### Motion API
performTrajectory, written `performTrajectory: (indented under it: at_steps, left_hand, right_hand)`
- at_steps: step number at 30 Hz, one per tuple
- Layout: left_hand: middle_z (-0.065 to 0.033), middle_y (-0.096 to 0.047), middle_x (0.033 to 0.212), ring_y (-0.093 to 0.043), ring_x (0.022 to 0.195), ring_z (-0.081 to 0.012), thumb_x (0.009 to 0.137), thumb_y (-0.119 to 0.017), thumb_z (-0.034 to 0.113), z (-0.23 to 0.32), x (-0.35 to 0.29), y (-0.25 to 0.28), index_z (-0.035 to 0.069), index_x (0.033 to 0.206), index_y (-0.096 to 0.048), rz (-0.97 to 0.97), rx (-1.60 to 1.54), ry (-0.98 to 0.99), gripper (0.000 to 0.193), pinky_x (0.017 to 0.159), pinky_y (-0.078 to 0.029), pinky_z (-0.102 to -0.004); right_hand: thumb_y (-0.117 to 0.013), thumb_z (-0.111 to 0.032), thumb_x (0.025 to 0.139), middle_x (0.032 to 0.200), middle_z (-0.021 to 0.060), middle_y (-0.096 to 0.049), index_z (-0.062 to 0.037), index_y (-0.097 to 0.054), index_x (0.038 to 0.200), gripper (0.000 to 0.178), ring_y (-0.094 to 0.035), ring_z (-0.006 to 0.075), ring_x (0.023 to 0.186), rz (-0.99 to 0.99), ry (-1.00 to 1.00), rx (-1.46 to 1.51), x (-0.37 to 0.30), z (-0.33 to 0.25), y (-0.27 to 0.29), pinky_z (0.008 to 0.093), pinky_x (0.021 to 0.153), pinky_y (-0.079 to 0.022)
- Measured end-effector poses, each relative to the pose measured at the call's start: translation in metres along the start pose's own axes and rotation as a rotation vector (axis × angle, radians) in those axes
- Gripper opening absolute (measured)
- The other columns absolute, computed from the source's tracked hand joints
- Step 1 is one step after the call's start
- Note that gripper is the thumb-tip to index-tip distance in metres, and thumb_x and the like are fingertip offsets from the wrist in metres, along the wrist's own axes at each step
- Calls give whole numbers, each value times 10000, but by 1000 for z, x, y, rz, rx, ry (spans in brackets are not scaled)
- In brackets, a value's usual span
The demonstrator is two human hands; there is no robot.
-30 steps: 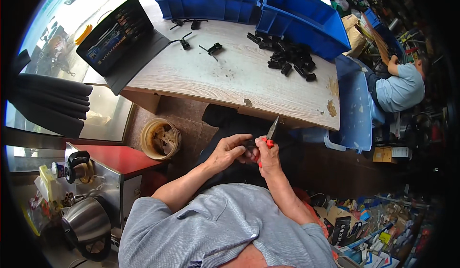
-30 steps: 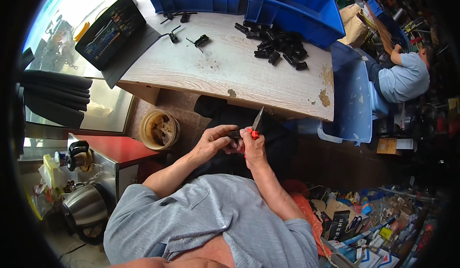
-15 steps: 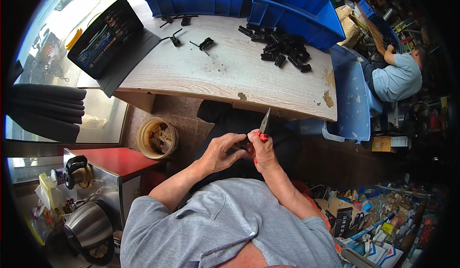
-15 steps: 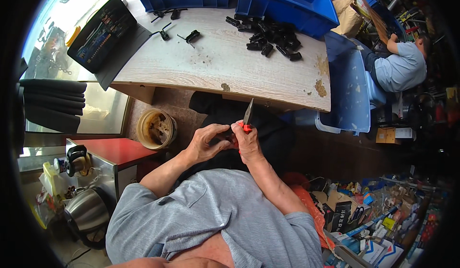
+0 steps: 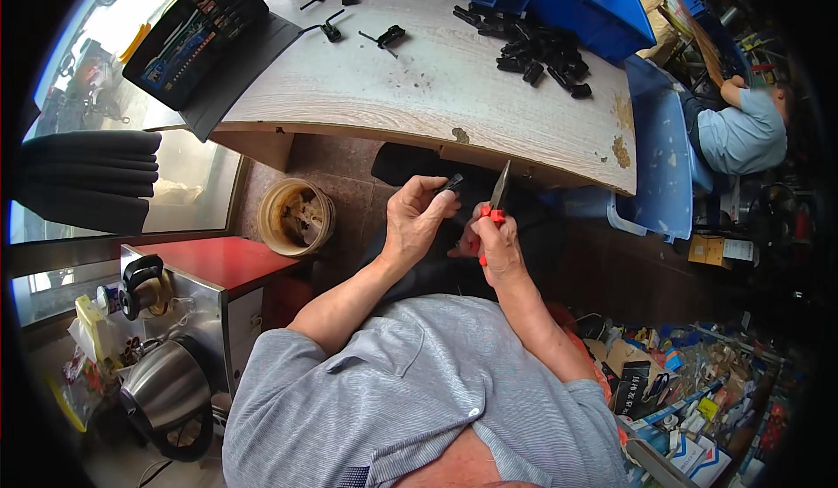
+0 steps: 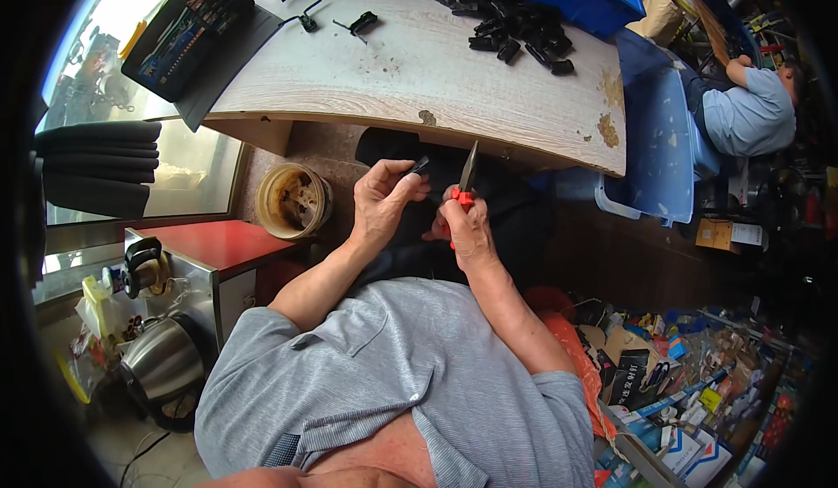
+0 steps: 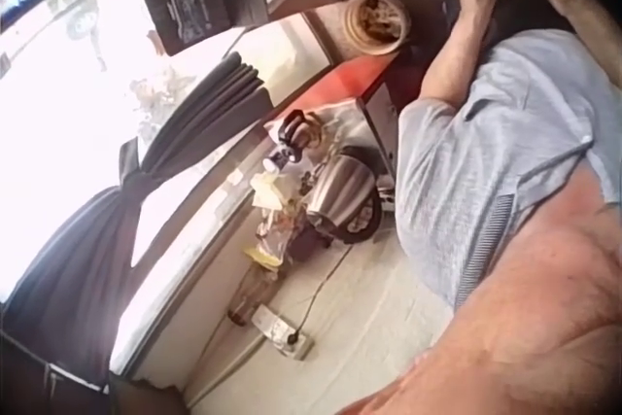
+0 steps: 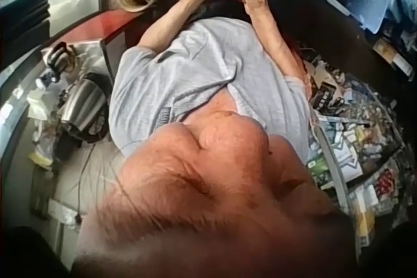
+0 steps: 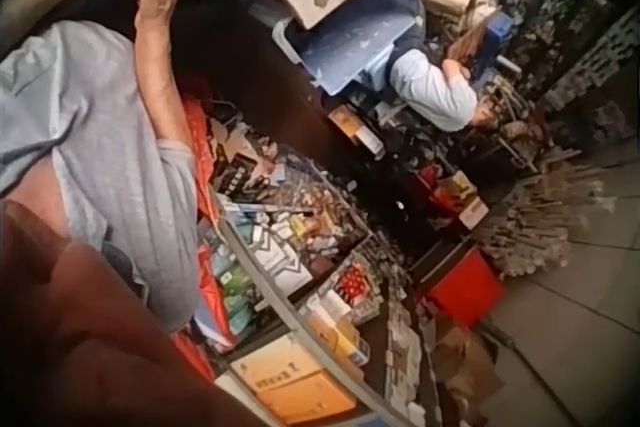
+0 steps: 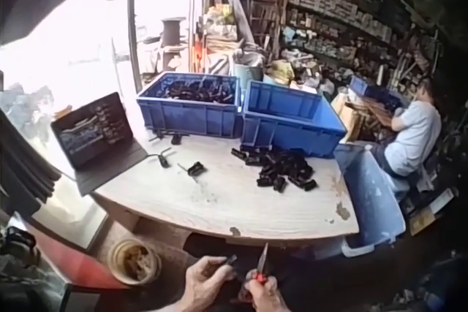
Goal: Assembling or trimming small plastic components using nippers at a workbench.
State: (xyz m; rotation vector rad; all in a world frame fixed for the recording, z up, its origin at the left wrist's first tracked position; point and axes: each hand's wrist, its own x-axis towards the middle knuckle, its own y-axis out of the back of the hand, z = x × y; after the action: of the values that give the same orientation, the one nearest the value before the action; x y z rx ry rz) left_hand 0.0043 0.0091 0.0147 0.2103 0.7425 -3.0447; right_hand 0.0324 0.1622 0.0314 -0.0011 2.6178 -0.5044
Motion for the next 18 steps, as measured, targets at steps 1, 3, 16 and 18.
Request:
performTrajectory:
  at_steps: [1, 3, 16, 18]
  left_hand:
    - [-94, -708, 965, -690, 842, -124, 947, -654, 64, 2, 2, 0, -30, 1110, -611, -15, -20, 13, 193, 734, -576, -243]
    - [-93, -709, 964, -690, 846, -124, 945, -656, 64, 6, 4, -2, -28, 1109, -612, 0, -31, 5, 192, 740, -575, -244]
    - [-74, -703, 936, -663, 845, -94, 941, -667, 78, 0, 10, -15, -24, 1108, -608, 33, -10, -62, 204, 760, -557, -240]
    - [-74, -702, 933, -657, 836, -90, 942, -667, 81, -1, 11, -14, -27, 1109, -607, 36, 13, -65, 208, 753, -555, -239]
  right_hand:
    - [-543, -176, 867, 684, 26, -510, -68, -537, 905, 114, -531, 124, 559, 14, -19, -20, -2, 3, -2, 341, 529, -571]
    - [-528, -153, 851, 733, 46, -542, -49, -519, 1011, 191, -570, 134, 599, 7, -81, -97, -4, 3, -5, 333, 541, -561]
    - [-566, -234, 833, 879, 80, -647, -25, -507, 1189, 417, -640, 159, 824, 34, -103, -373, -10, 11, -15, 317, 639, -520]
    - [-567, -236, 836, 881, 82, -650, -20, -508, 1196, 424, -640, 161, 829, 26, -91, -381, -9, 12, -16, 315, 638, -519]
